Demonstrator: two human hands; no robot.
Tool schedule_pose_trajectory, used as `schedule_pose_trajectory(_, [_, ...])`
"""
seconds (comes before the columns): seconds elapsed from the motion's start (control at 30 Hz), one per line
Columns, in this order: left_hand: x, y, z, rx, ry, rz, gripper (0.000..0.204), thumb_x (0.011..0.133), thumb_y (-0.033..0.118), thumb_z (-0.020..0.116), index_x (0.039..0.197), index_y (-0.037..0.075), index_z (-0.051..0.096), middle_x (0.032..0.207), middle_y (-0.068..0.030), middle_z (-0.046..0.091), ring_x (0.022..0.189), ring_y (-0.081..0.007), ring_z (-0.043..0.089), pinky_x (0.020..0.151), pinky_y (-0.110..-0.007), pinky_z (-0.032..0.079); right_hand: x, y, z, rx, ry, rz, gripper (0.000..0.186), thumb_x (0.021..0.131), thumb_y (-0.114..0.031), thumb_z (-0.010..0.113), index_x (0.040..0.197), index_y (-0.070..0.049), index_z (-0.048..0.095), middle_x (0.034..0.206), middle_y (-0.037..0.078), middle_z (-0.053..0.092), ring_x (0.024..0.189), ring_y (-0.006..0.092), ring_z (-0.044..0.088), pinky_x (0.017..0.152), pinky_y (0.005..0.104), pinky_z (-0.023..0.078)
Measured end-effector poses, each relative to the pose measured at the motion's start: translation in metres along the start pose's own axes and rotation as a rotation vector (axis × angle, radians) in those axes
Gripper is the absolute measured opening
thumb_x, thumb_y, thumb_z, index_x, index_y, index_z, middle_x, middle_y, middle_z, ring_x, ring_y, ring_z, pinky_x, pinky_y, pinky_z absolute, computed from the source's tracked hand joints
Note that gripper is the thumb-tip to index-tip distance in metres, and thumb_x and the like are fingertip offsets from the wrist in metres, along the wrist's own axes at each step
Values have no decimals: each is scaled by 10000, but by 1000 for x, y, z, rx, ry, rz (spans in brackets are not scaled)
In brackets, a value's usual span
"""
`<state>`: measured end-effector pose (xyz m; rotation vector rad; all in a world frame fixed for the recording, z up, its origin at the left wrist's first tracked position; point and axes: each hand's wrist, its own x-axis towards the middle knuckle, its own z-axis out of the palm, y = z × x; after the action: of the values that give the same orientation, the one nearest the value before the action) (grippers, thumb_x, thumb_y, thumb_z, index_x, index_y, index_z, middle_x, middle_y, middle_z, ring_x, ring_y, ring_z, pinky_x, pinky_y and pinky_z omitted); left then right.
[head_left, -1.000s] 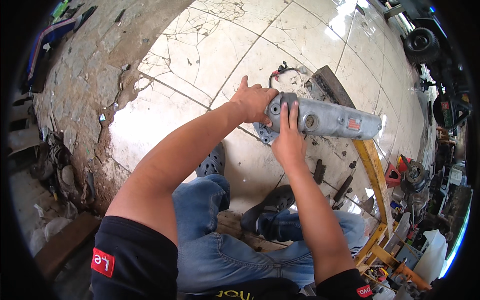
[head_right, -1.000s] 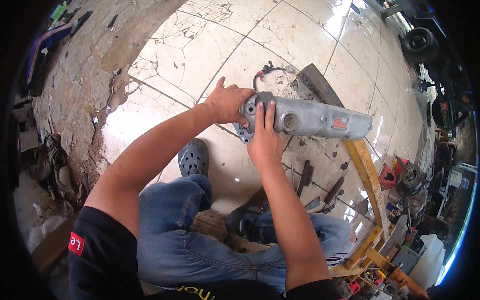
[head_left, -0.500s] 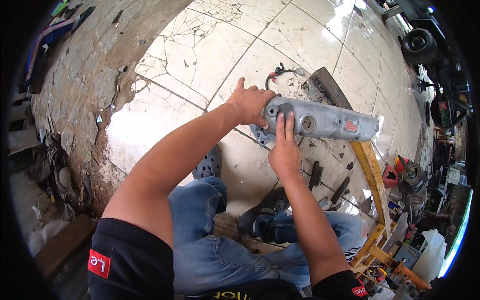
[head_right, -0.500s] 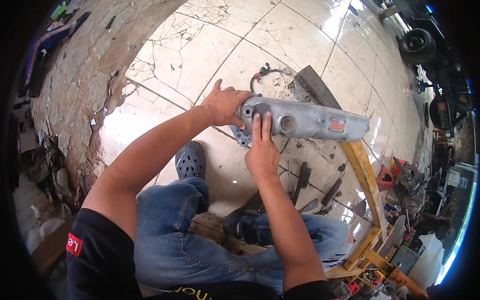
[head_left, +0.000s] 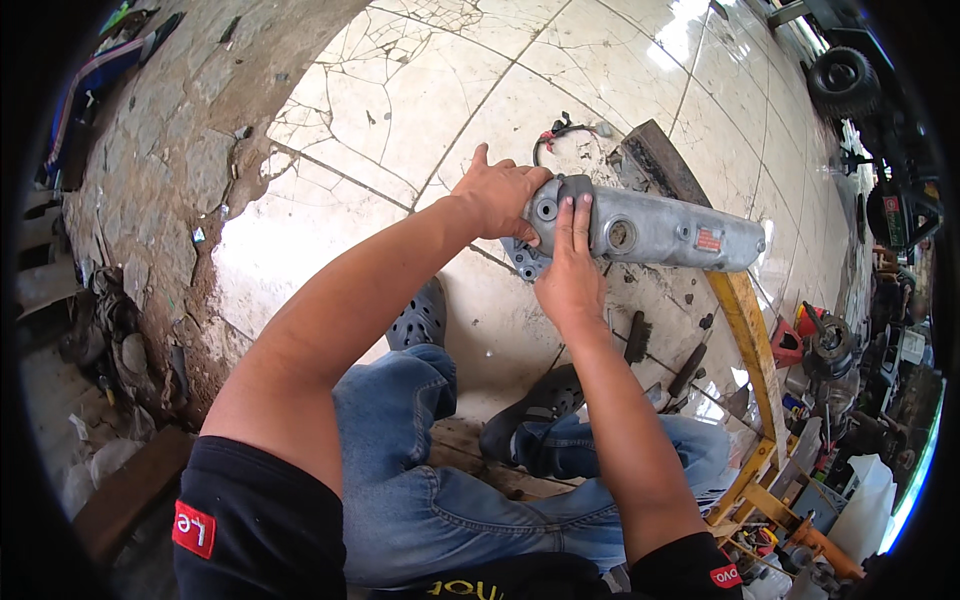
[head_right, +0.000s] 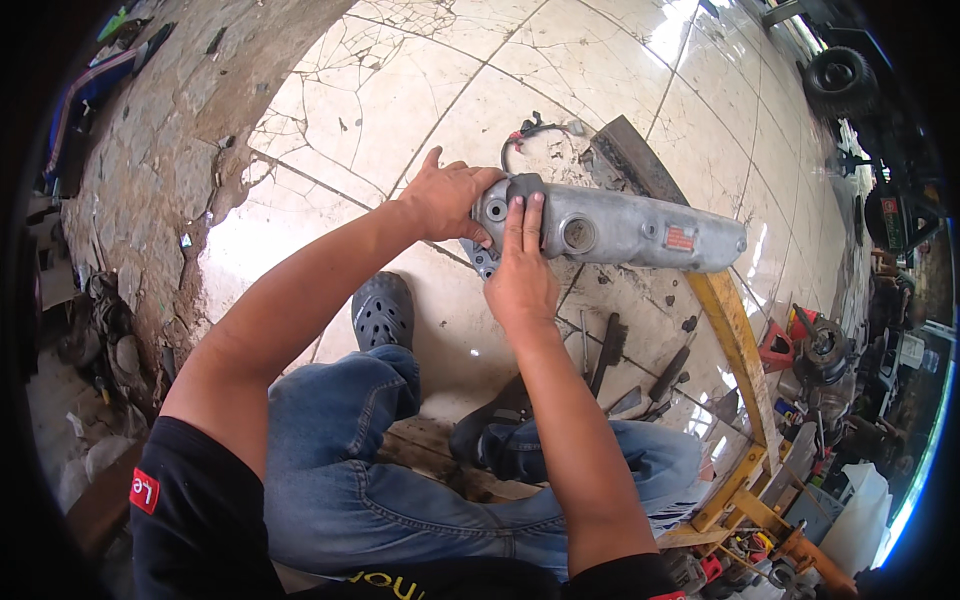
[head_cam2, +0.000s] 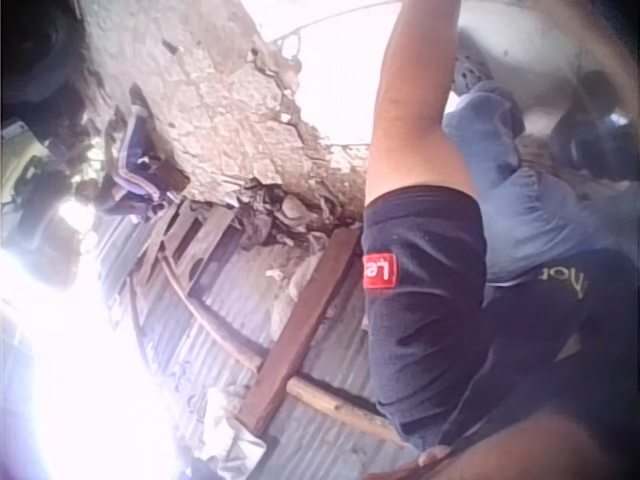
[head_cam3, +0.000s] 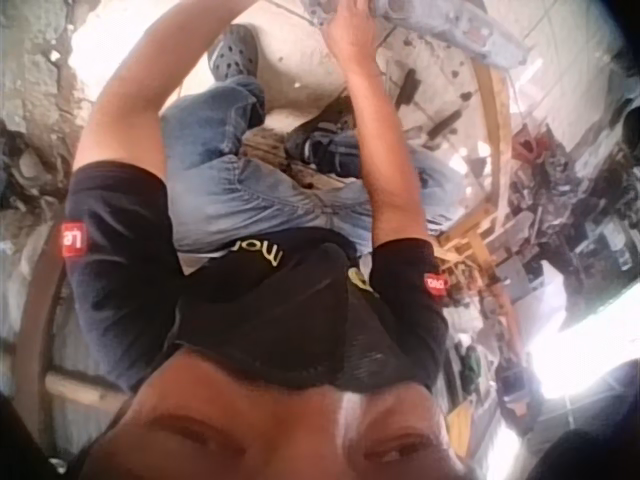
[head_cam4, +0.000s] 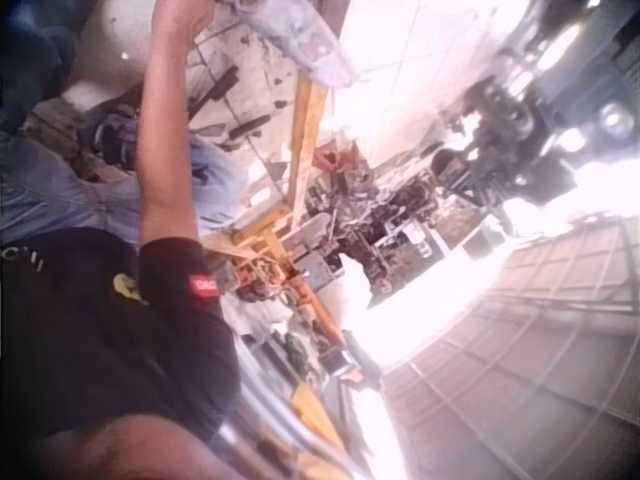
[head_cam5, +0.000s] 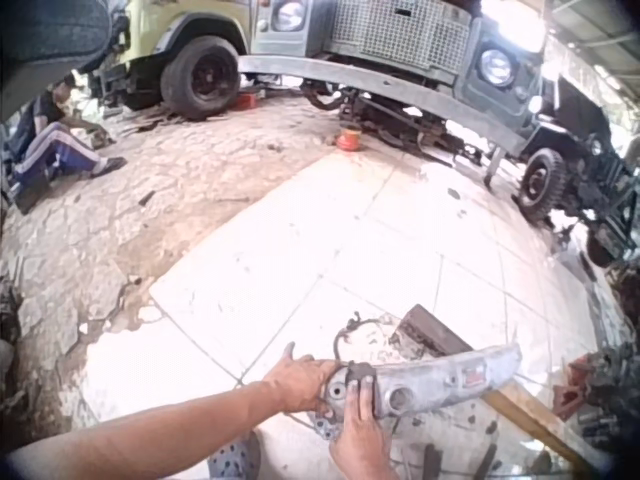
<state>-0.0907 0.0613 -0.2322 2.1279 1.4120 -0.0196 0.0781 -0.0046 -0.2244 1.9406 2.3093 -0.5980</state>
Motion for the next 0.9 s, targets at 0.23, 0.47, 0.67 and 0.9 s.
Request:
schedule_pose_trajectory(0.23, [1, 2, -2, -1, -35, -14, 890, 725, 474, 836, 1453, 183, 414, 1311, -59, 626, 1322, -272, 506, 1190, -613, 183, 0, -11, -6, 46, -45, 32, 869, 833, -47, 605, 1577, -81, 158, 1666, 134, 64, 1108, 419, 634, 839, 480, 565])
schedule_pose_trajectory(0.47, [-1, 2, -2, -6, -37, -18, 895, 729, 480, 830, 1460, 182, 409, 1291, -86, 634, 1314, -278, 514, 1187, -621, 175, -38, 27, 20, 45, 40, 79, 896, 780, 37, 559, 1576, -98, 170, 1665, 144, 79, 1042, 405, 660, 805, 455, 565])
schedule_pose_trajectory(0.67, [0, 1, -1, 28, -5, 12, 889, 744, 490, 815, 1464, 176, 398, 1259, -115, 646, 1303, -307, 521, 1175, -621, 194, -12, 34, 12, 52, 112, -48, 913, 758, 41, 554, 1573, -63, 156, 1660, 179, 61, 1076, 428, 638, 797, 459, 566])
schedule_pose_trajectory(0.9, [3, 11, -8, 81, -87, -30, 910, 742, 531, 802, 1474, 179, 393, 1346, -61, 609, 1335, -244, 498, 1188, -609, 189, -33, 21, 24, 64, 61, 50, 902, 752, 45, 552, 1568, -59, 184, 1655, 194, 82, 973, 407, 685, 767, 456, 570])
